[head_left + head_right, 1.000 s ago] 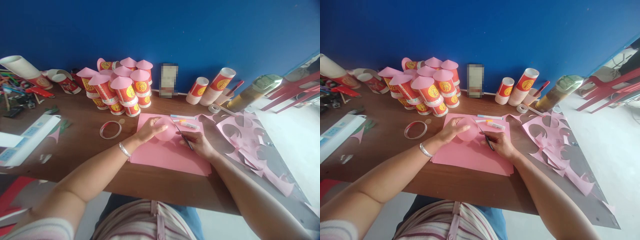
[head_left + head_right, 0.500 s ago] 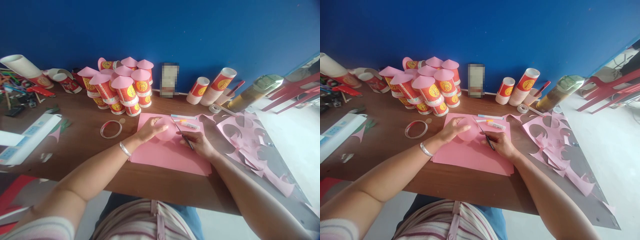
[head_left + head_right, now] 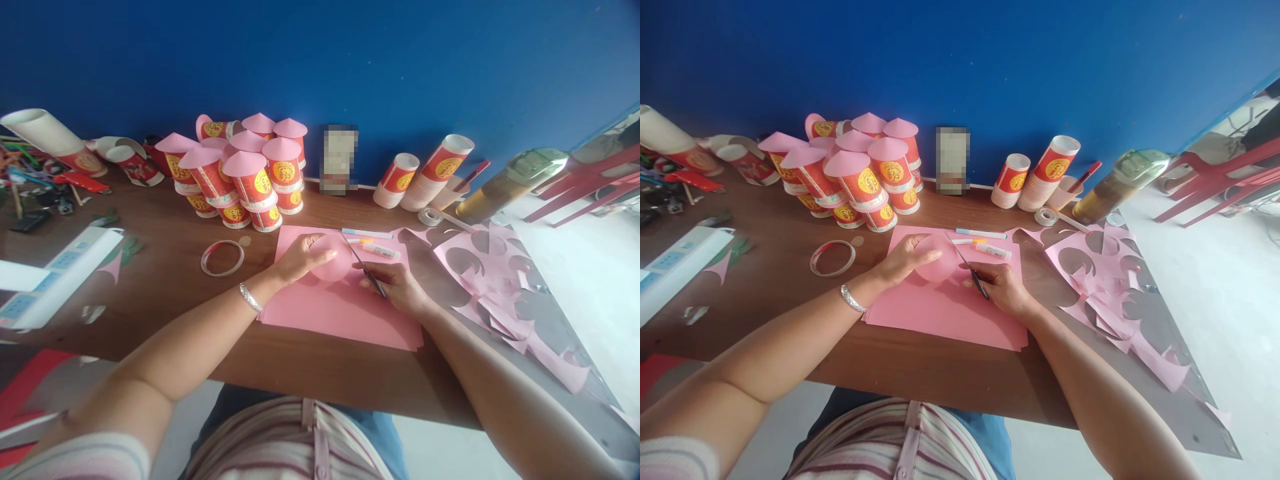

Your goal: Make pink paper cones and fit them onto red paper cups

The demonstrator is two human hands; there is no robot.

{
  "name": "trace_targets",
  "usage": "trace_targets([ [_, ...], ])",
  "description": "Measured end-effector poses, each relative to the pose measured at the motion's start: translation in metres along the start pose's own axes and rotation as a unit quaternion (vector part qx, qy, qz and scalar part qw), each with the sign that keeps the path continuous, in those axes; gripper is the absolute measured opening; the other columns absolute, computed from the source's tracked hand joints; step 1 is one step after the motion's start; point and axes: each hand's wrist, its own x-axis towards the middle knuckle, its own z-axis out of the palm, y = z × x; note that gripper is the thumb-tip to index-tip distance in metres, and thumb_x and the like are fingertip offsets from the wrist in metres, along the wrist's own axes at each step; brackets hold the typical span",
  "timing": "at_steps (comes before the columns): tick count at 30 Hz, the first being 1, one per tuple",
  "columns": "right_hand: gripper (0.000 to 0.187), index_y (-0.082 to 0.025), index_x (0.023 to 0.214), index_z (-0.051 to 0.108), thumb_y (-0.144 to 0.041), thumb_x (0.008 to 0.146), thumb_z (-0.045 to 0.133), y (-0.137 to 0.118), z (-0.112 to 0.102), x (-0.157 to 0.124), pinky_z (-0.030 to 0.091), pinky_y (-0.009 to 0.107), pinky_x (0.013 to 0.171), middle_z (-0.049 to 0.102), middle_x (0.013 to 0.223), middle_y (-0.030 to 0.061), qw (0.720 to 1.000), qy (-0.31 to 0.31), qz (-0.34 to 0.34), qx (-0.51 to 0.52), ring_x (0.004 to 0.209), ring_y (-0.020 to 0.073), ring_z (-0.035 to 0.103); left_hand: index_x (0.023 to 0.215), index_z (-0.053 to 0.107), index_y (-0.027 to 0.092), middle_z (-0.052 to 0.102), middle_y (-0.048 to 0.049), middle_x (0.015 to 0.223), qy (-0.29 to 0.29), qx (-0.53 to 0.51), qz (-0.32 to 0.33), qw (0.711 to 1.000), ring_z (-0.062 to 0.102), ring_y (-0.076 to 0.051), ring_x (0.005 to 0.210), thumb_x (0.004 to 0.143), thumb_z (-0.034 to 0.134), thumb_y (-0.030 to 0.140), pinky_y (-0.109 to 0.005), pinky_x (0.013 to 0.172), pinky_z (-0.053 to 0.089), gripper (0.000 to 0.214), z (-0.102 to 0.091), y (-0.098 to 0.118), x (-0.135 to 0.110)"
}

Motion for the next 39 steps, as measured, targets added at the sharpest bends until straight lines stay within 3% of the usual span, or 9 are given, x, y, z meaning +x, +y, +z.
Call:
trace_targets([
  [9, 0.049, -0.018, 0.108, 0.082, -0.059, 0.081, 0.080, 0.000, 0.002, 0.000, 0.041, 0.029, 0.059, 0.055, 0.064, -0.0030, 0.999, 0.016, 0.023, 0.033, 0.059, 0.0116, 0.043, 0.096, 0.076, 0.012, 0.075, -0.0074, 0.092, 0.001, 0.000, 0.004, 1.000, 0.066, -0.020, 0.086, 0.080, 0.082, 0.049, -0.028, 0.076, 0.051, 0.041, 0.000, 0.001, -0.001],
  [12, 0.049, -0.023, 0.106, 0.076, -0.067, 0.085, 0.076, -0.001, 0.004, 0.000, 0.046, 0.031, 0.062, 0.057, 0.066, -0.0025, 0.984, 0.096, -0.042, 0.144, 0.061, 0.0144, 0.051, 0.100, 0.078, 0.013, 0.078, -0.0088, 0.098, 0.010, -0.017, 0.011, 1.000, 0.069, -0.022, 0.090, 0.080, 0.083, 0.050, -0.028, 0.078, 0.053, 0.042, 0.002, 0.001, 0.000],
  [15, 0.052, -0.029, 0.109, 0.065, -0.076, 0.090, 0.064, -0.003, 0.005, 0.001, 0.054, 0.036, 0.076, 0.066, 0.082, 0.0018, 0.937, 0.208, -0.133, 0.246, 0.078, 0.0204, 0.062, 0.108, 0.079, 0.014, 0.080, -0.0098, 0.103, 0.030, -0.034, 0.012, 0.999, 0.071, -0.024, 0.093, 0.079, 0.083, 0.053, -0.031, 0.079, 0.055, 0.049, 0.003, 0.001, -0.001],
  [17, 0.053, -0.030, 0.109, 0.059, -0.079, 0.089, 0.064, -0.005, 0.006, 0.002, 0.056, 0.040, 0.082, 0.069, 0.092, 0.0045, 0.926, 0.237, -0.138, 0.260, 0.087, 0.0234, 0.066, 0.111, 0.079, 0.015, 0.080, -0.0101, 0.106, 0.043, -0.044, 0.013, 0.998, 0.072, -0.025, 0.094, 0.080, 0.083, 0.054, -0.032, 0.081, 0.056, 0.050, 0.004, 0.001, -0.001],
  [23, 0.050, -0.027, 0.106, 0.060, -0.059, 0.079, 0.086, -0.005, 0.011, 0.000, 0.054, 0.038, 0.079, 0.073, 0.086, 0.0029, 0.947, 0.172, -0.081, 0.258, 0.081, 0.0212, 0.065, 0.107, 0.077, 0.015, 0.079, -0.0082, 0.103, 0.051, -0.057, 0.013, 0.997, 0.071, -0.023, 0.093, 0.083, 0.081, 0.051, -0.032, 0.085, 0.056, 0.044, 0.006, 0.001, -0.003],
  [28, 0.046, -0.026, 0.102, 0.063, -0.048, 0.073, 0.091, -0.009, 0.015, 0.000, 0.047, 0.031, 0.066, 0.071, 0.080, -0.0009, 0.955, 0.176, -0.036, 0.236, 0.072, 0.0169, 0.061, 0.106, 0.076, 0.015, 0.078, -0.0074, 0.101, 0.070, -0.054, 0.021, 0.996, 0.070, -0.023, 0.093, 0.084, 0.081, 0.051, -0.033, 0.086, 0.056, 0.043, 0.010, -0.001, -0.004],
  [33, 0.051, -0.025, 0.102, 0.064, -0.047, 0.066, 0.094, -0.006, 0.023, 0.002, 0.048, 0.030, 0.066, 0.068, 0.080, -0.0024, 0.960, 0.159, -0.010, 0.229, 0.073, 0.0166, 0.062, 0.106, 0.076, 0.015, 0.077, -0.0059, 0.098, 0.066, -0.022, 0.022, 0.997, 0.068, -0.020, 0.088, 0.084, 0.081, 0.051, -0.029, 0.080, 0.055, 0.042, 0.020, -0.001, -0.006],
  [39, 0.045, -0.025, 0.091, 0.061, -0.043, 0.065, 0.093, -0.004, 0.028, 0.002, 0.044, 0.027, 0.061, 0.055, 0.071, -0.0072, 0.958, 0.165, 0.004, 0.235, 0.064, 0.0120, 0.050, 0.079, 0.069, 0.016, 0.064, -0.0001, 0.074, 0.061, 0.047, 0.012, 0.997, 0.056, -0.014, 0.071, 0.083, 0.081, 0.051, -0.026, 0.067, 0.046, 0.037, 0.024, -0.001, -0.008],
])
